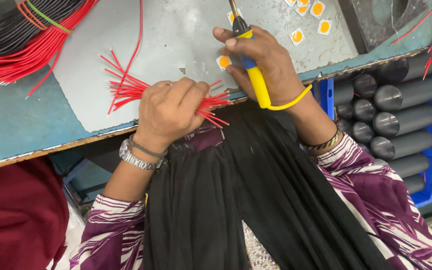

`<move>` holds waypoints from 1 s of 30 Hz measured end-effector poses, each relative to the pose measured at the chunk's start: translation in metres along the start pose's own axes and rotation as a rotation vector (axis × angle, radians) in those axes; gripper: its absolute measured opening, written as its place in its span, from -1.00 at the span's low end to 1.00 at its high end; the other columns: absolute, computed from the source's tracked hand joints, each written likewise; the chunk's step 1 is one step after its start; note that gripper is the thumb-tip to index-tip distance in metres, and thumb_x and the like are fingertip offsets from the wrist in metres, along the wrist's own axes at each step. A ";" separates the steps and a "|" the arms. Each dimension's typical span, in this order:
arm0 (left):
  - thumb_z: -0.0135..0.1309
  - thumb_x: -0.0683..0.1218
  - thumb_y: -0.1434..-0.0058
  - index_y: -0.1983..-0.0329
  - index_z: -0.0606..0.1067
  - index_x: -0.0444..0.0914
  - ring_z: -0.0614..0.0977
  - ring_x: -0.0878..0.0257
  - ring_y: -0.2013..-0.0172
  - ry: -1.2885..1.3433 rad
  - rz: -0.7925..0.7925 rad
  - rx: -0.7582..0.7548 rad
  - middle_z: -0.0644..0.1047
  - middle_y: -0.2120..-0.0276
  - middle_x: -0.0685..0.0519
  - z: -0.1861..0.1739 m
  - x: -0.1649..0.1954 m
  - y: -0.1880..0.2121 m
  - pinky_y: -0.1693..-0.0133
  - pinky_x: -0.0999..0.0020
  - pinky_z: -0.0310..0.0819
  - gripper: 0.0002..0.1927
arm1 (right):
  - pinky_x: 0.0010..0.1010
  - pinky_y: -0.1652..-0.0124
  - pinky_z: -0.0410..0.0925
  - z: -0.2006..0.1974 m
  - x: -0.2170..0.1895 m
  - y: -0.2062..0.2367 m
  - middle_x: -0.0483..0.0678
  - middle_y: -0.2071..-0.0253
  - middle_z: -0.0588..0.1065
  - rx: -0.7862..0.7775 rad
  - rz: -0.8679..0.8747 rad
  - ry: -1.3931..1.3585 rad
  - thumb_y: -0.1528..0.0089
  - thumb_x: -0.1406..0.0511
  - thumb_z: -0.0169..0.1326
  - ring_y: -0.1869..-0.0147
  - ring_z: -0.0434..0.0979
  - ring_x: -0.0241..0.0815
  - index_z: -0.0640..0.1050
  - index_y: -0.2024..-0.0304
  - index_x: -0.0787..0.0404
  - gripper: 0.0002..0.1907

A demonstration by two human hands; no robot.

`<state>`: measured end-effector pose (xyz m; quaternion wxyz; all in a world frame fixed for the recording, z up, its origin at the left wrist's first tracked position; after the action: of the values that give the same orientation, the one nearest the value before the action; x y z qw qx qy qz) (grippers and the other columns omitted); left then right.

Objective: The person holds a bundle of red insulated wires and dips their stripped ends one at a time into a small blue container of flux paste. They then use a soldering iron to tin the fluxed wire ends, working through the bundle at the workbench.

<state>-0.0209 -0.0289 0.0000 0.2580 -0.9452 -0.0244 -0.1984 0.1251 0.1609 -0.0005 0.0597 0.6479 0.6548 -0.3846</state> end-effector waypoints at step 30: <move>0.20 -0.14 -0.29 0.20 0.49 -0.25 0.52 0.14 0.55 0.074 -0.042 -0.119 0.61 -0.08 0.17 0.007 -0.002 -0.006 0.45 0.23 0.40 -0.88 | -0.14 -0.09 0.47 -0.020 -0.003 0.028 0.11 -0.12 0.55 0.113 0.014 -0.090 -0.34 0.50 0.11 0.00 0.69 0.10 0.26 -0.26 0.21 -0.51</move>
<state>-0.0207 -0.0208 -0.0031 0.1976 -0.9502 -0.0228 -0.2399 0.1585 0.1663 0.0031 0.0553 0.6368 0.6242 -0.4493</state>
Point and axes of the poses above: each hand's wrist, its own y-axis away from the middle knuckle, its own z-axis out of the palm, x = y × z, the point moved 1 cm from there along -y, towards the middle knuckle
